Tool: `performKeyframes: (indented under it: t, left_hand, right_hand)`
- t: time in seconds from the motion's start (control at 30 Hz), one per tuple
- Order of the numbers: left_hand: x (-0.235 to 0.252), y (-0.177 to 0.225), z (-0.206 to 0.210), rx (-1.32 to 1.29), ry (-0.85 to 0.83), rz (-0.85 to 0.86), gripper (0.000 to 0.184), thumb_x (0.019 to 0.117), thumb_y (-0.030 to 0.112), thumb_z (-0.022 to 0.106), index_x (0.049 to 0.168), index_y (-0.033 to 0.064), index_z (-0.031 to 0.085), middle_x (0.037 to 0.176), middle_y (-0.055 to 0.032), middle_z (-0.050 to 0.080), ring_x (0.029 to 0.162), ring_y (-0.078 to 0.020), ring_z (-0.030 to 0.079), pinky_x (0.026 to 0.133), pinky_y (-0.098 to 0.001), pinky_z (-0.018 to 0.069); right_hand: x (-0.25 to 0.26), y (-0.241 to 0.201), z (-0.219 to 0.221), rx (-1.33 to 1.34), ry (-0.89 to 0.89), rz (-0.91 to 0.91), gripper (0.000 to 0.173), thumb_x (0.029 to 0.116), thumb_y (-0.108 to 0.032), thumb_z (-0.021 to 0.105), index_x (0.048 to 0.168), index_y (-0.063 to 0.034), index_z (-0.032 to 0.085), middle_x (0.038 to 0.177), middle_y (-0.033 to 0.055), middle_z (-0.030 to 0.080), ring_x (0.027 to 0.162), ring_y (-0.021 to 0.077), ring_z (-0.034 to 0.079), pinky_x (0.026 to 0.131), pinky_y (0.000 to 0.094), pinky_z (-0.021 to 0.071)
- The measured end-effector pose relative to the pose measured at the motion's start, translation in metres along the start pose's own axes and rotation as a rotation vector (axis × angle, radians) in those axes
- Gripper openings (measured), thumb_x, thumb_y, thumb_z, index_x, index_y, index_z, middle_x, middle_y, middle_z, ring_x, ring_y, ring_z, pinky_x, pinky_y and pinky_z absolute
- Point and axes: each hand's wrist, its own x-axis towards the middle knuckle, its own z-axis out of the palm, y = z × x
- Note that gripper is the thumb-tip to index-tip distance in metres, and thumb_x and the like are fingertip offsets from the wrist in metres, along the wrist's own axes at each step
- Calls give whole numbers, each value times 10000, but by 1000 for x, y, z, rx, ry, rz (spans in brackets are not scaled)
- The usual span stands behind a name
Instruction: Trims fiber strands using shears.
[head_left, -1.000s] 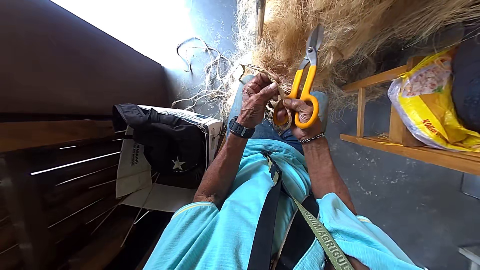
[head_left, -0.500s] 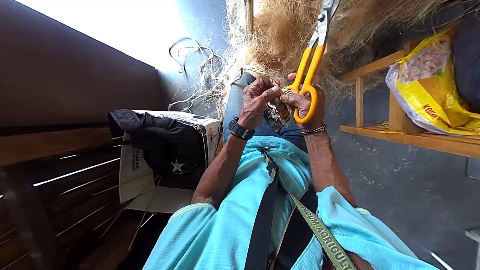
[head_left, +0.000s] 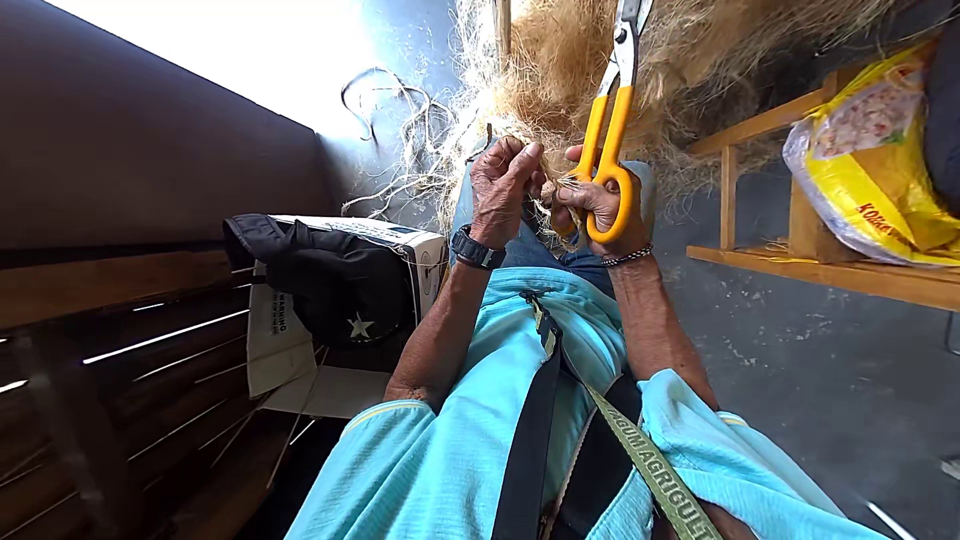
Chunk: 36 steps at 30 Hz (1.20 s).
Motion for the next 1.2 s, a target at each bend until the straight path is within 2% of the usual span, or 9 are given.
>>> performKeyframes:
  t: [0.1, 0.2, 0.5, 0.77, 0.87, 0.97, 1.03, 1.1, 1.2]
  left_hand:
    - [-3, 1, 5, 69, 83, 30, 131, 995, 49, 593, 874, 77, 553, 675, -30, 625, 536, -115, 592, 500, -261, 528]
    - [-7, 0, 6, 139, 115, 38, 118, 999, 63, 597, 888, 65, 556, 679, -34, 633, 543, -121, 603, 500, -270, 536]
    - [-10, -7, 16, 190, 133, 80, 127, 996, 24, 593, 878, 56, 561, 642, -26, 627, 510, -113, 599, 470, -264, 536]
    - [-12, 18, -10, 462, -254, -4, 151, 994, 63, 578, 844, 53, 586, 677, -12, 640, 536, -101, 594, 494, -262, 515]
    - [-11, 13, -8, 312, -152, -65, 143, 1015, 70, 566, 878, 49, 605, 745, -40, 692, 597, -121, 651, 544, -277, 566]
    - [-14, 3, -11, 92, -77, -128, 218, 1069, 101, 453, 1039, -8, 640, 878, -99, 720, 700, -163, 697, 641, -318, 610]
    - [-16, 0, -12, 10, -42, -156, 275, 1088, 143, 405, 1072, -13, 632, 909, -113, 721, 723, -165, 700, 658, -314, 609]
    - [-18, -1, -12, -41, -9, -162, 279, 1085, 166, 417, 1052, 0, 639, 898, -108, 724, 712, -153, 697, 645, -298, 605]
    - [-15, 0, -13, -62, -25, -126, 163, 1034, 111, 538, 1090, -13, 629, 907, -117, 709, 711, -160, 685, 641, -297, 599]
  right_hand:
    - [3, 4, 2, -21, 42, -7, 506, 842, 23, 696, 1319, 38, 529, 836, 128, 693, 637, 232, 698, 559, 390, 627]
    - [6, 7, 0, -30, 57, -28, 497, 837, 23, 709, 1306, 33, 545, 860, 119, 691, 676, 225, 694, 595, 381, 624]
    - [5, 7, -3, -62, 37, -37, 553, 809, 27, 727, 1329, 36, 540, 847, 110, 678, 639, 206, 674, 550, 361, 610]
    - [9, 1, -8, 188, 38, -11, 453, 841, 61, 603, 1281, 4, 510, 713, 50, 638, 514, 152, 618, 485, 310, 579]
    - [4, 2, -7, 170, 56, 10, 456, 846, 53, 601, 1291, 7, 509, 719, 65, 652, 519, 164, 631, 489, 321, 585]
    - [2, 1, -2, 105, 71, -13, 483, 849, 52, 630, 1314, 23, 504, 760, 67, 642, 549, 176, 639, 504, 340, 598]
    - [2, 0, 0, 71, 81, -43, 490, 842, 47, 641, 1313, 24, 506, 776, 75, 652, 557, 182, 644, 511, 347, 601]
    - [2, -1, 1, 37, 81, -69, 498, 842, 36, 654, 1317, 23, 506, 779, 82, 660, 559, 193, 652, 514, 362, 608]
    - [2, 0, 2, 0, 85, -107, 513, 829, 23, 673, 1317, 32, 514, 790, 92, 660, 571, 212, 663, 506, 386, 615]
